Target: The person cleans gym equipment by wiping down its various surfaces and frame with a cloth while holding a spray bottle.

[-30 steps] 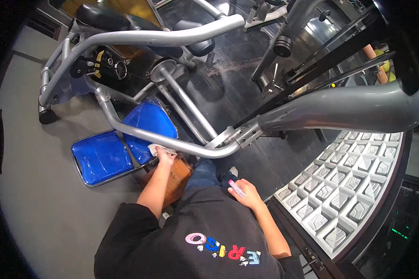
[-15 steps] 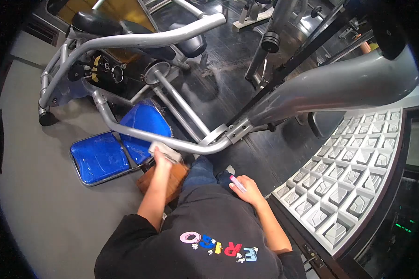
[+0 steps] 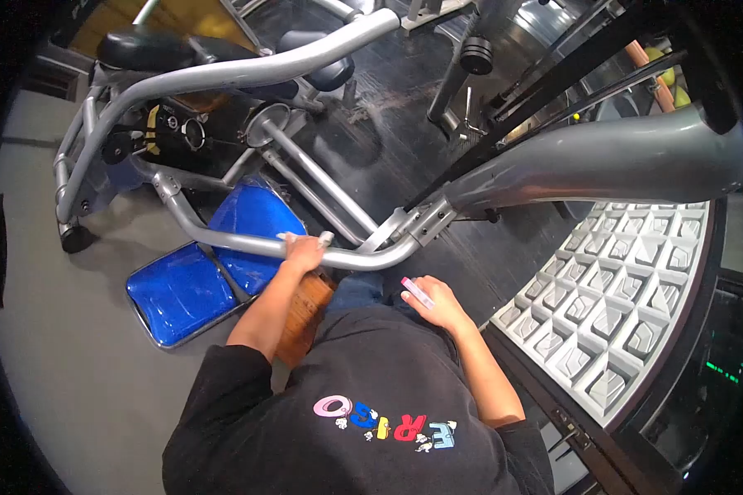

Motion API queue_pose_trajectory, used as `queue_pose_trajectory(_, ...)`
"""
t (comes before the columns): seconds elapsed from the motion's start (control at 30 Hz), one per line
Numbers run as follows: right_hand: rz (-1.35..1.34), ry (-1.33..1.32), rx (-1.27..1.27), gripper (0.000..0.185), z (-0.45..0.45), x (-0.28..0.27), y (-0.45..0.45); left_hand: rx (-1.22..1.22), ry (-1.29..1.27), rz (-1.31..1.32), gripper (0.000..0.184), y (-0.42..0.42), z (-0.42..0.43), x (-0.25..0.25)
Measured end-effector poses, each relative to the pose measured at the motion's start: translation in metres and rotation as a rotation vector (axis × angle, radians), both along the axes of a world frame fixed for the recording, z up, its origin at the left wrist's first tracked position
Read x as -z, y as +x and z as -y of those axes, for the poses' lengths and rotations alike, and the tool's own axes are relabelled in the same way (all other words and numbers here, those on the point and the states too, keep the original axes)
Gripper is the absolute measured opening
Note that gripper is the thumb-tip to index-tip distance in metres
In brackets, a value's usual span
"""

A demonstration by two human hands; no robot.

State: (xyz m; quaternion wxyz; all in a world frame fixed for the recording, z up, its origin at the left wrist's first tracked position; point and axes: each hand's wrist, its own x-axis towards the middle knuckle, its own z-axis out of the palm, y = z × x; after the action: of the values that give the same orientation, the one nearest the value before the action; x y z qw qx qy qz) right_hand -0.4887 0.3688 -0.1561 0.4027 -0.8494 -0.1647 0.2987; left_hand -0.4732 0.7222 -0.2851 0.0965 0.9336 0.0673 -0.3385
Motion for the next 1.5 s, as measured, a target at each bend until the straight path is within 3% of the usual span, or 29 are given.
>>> queue_pose_trajectory(0.1, -0.024, 0.012, 0.045, 0.036, -0.012, 0.01, -0.005, 0.045, -0.142, -0.108, 0.039, 0.015, 0.059, 0.016)
queue_pose_trajectory(0.23, -0.039, -0.002, 0.09, 0.036, -0.023, 0.012, -0.011, 0.011, -0.396, 0.005, 0.041, 0.015, 0.128, 0.019)
queue_pose_trajectory(0.37, -0.063, -0.025, 0.149, 0.035, -0.03, 0.013, -0.014, 0.131, -0.411, 0.002, 0.04, 0.008, 0.076, 0.037)
queue_pose_trajectory(0.43, -0.069, -0.053, 0.148, 0.034, -0.031, 0.012, -0.014, 0.129, -0.362, -0.179, 0.043, 0.026, 0.047, 0.006)
queue_pose_trajectory(0.5, -0.064, -0.047, 0.201, 0.034, -0.033, 0.011, -0.012, 0.195, -0.332, -0.184, 0.04, 0.038, 0.021, 0.002)
queue_pose_trajectory(0.57, -0.052, -0.051, 0.222, 0.035, -0.033, 0.012, -0.01, 0.133, -0.329, -0.114, 0.034, 0.036, -0.013, 0.026)
queue_pose_trajectory(0.7, -0.021, -0.059, 0.262, 0.035, -0.034, 0.015, -0.007, 0.039, -0.229, -0.078, 0.034, 0.042, -0.078, 0.015)
queue_pose_trajectory(0.83, -0.048, -0.084, 0.229, 0.034, -0.038, 0.018, -0.002, 0.191, -0.137, -0.084, 0.037, 0.03, -0.109, 0.018)
queue_pose_trajectory(0.9, -0.055, -0.088, 0.211, 0.034, -0.043, 0.017, 0.001, 0.164, -0.09, -0.171, 0.036, 0.018, -0.085, 0.005)
queue_pose_trajectory(0.93, -0.06, -0.086, 0.19, 0.035, -0.047, 0.015, 0.003, 0.257, -0.108, -0.153, 0.038, 0.015, -0.084, 0.03)
queue_pose_trajectory(1.03, -0.075, -0.073, 0.158, 0.036, -0.055, 0.02, 0.004, 0.108, -0.259, -0.202, 0.038, 0.014, -0.063, 0.038)
queue_pose_trajectory(1.07, -0.084, -0.061, 0.148, 0.037, -0.057, 0.021, 0.004, 0.159, -0.276, -0.124, 0.039, 0.008, -0.057, 0.058)
queue_pose_trajectory(1.13, -0.087, -0.056, 0.15, 0.038, -0.063, 0.021, 0.004, 0.076, -0.441, -0.15, 0.041, 0.018, -0.019, 0.022)
queue_pose_trajectory(1.2, -0.089, -0.05, 0.159, 0.039, -0.067, 0.022, 0.003, 0.205, -0.458, -0.158, 0.044, 0.02, 0.025, 0.018)
queue_pose_trajectory(1.3, -0.098, -0.07, 0.166, 0.039, -0.066, 0.023, 0.0, 0.309, -0.617, 0.226, 0.052, 0.0, 0.078, 0.015)
queue_pose_trajectory(1.47, -0.098, -0.078, 0.189, 0.039, -0.056, 0.024, -0.005, 0.403, -0.499, 0.276, 0.049, -0.006, 0.055, 0.009)
queue_pose_trajectory(1.5, -0.095, -0.079, 0.19, 0.039, -0.054, 0.023, -0.008, 0.342, -0.455, 0.157, 0.04, 0.002, 0.048, 0.004)
